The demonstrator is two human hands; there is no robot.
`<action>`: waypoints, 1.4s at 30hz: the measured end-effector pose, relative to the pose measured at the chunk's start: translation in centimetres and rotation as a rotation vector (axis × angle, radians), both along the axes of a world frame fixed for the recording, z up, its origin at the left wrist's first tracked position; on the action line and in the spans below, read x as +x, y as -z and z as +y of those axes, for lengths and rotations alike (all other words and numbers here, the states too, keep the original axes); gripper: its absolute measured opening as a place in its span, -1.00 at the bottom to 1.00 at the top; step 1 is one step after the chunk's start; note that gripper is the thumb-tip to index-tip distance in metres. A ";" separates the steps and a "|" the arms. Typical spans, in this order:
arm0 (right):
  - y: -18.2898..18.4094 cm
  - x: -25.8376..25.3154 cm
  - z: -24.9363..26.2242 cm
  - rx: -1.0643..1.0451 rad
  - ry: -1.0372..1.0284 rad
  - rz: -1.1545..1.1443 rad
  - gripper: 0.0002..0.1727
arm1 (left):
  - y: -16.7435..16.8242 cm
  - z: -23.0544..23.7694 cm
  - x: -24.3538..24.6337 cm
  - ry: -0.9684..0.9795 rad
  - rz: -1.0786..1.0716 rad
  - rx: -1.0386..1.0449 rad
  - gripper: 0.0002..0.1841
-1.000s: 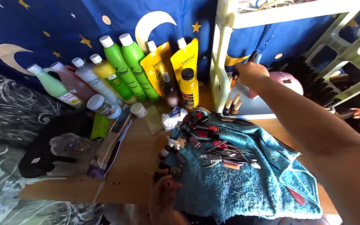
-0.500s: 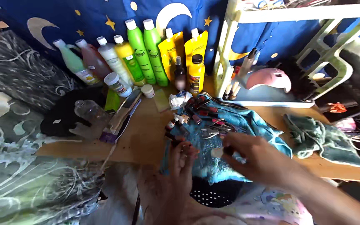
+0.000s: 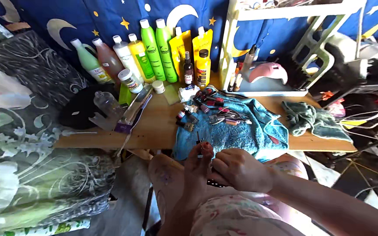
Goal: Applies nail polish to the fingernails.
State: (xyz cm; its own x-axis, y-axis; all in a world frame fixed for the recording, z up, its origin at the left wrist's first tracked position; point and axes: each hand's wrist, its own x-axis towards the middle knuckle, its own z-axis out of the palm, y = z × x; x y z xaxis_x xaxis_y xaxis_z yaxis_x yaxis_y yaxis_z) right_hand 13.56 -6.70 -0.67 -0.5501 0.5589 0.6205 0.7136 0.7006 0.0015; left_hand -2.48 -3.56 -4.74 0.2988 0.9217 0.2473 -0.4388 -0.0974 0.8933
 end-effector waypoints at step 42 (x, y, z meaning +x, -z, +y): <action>0.2 1.9 -0.1 -1.018 -0.109 1.212 -0.77 | -0.2 1.1 1.0 -0.044 -0.074 -0.186 -0.67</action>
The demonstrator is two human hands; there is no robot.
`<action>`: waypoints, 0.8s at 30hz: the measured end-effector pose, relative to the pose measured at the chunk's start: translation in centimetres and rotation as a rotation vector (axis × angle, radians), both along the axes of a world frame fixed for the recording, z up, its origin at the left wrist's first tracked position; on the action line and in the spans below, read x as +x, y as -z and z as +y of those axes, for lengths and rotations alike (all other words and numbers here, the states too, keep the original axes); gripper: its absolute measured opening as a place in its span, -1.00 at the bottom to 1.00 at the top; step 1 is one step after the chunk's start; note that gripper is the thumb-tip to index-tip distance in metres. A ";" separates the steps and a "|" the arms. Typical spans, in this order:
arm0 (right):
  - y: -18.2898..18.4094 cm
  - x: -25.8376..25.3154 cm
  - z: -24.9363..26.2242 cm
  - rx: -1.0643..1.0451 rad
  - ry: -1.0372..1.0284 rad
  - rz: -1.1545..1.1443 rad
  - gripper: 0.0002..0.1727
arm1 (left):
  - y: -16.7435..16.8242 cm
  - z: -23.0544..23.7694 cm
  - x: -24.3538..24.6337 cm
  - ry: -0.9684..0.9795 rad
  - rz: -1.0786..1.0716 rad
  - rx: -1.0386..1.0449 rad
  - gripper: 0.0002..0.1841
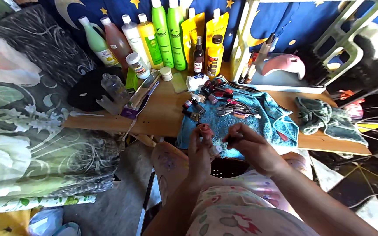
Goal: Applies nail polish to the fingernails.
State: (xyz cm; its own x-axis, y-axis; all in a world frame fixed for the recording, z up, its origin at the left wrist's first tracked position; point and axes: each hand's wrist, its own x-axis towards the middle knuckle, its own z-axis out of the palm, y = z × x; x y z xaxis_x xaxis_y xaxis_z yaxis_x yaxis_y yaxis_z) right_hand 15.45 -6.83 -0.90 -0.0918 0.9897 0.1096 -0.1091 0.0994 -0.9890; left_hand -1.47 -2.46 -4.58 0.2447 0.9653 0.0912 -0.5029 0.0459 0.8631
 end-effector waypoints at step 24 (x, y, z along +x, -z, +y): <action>-1.1 1.1 3.2 0.867 0.495 -0.800 -0.81 | 0.1 0.3 -0.9 -0.320 0.384 0.547 -0.71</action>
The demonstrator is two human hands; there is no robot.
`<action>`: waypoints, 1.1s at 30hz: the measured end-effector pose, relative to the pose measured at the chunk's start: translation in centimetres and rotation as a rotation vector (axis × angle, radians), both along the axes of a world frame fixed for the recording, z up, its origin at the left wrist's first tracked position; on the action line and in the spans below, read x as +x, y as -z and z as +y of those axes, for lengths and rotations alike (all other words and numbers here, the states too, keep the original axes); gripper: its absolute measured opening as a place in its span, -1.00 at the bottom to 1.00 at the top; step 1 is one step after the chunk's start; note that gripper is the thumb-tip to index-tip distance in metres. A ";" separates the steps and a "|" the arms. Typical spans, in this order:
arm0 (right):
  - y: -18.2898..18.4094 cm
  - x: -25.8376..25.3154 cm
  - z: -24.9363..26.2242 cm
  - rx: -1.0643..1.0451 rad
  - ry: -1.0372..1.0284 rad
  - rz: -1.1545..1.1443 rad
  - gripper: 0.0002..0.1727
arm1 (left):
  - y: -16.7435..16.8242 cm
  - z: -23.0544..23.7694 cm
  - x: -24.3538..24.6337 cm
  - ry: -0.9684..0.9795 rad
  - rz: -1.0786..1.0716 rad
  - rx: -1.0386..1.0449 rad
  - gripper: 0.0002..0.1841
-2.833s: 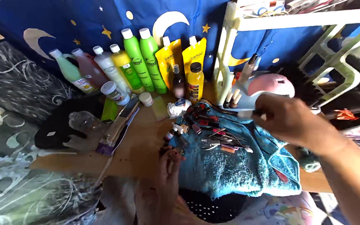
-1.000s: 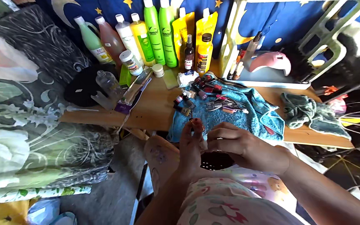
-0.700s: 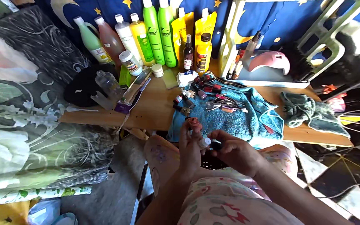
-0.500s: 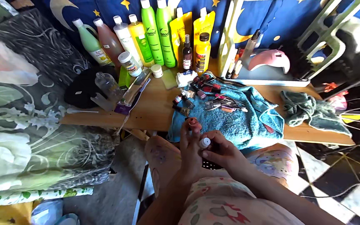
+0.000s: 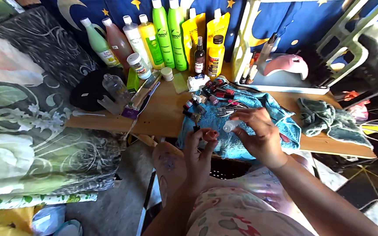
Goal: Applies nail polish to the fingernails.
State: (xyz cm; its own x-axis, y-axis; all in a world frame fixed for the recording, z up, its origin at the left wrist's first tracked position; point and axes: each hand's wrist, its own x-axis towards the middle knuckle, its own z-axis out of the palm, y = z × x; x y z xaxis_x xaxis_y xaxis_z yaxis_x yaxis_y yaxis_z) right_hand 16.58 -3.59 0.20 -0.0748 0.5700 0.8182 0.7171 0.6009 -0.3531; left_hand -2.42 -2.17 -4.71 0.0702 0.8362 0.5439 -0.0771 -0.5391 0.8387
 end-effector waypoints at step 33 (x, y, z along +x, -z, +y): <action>-7.7 0.7 1.0 0.351 -0.007 -0.661 -0.76 | -2.7 -1.1 0.2 0.087 -0.056 -0.052 -0.70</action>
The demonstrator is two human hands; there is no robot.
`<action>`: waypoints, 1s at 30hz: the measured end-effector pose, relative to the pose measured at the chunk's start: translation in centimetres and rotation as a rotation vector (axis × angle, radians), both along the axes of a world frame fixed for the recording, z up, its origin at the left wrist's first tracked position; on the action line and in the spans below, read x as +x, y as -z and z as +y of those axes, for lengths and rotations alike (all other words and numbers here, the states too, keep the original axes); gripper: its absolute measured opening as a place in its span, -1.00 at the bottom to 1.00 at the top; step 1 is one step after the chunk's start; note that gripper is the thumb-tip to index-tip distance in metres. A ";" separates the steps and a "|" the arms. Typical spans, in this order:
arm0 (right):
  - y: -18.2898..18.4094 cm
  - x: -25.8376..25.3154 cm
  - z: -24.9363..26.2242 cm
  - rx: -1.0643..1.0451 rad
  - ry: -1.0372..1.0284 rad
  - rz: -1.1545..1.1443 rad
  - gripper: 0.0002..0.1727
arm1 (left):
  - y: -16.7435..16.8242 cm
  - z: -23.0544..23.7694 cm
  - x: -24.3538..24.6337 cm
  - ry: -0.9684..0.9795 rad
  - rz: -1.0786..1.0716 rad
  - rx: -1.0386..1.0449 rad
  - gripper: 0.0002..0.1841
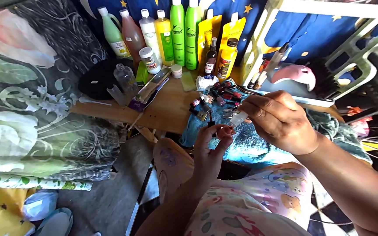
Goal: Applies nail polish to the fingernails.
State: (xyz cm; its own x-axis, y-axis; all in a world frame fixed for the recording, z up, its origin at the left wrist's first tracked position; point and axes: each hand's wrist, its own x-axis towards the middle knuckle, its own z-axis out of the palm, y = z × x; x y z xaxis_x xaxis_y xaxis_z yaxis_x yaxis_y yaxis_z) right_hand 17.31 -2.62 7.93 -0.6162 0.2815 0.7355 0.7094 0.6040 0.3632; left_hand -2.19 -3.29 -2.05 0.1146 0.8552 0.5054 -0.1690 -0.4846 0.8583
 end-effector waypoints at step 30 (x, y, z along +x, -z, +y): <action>-1.1 0.3 0.1 -0.003 -0.054 -0.102 -0.78 | 0.0 -0.1 0.0 0.025 -0.008 -0.026 -0.70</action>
State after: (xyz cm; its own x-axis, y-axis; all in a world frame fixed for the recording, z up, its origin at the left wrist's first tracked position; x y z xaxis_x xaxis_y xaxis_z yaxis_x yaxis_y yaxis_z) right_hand 17.60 -2.48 9.05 -0.7018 0.2484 0.6677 0.6357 0.6414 0.4295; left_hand -2.15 -3.38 -2.05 0.1322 0.8648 0.4845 -0.1879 -0.4580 0.8688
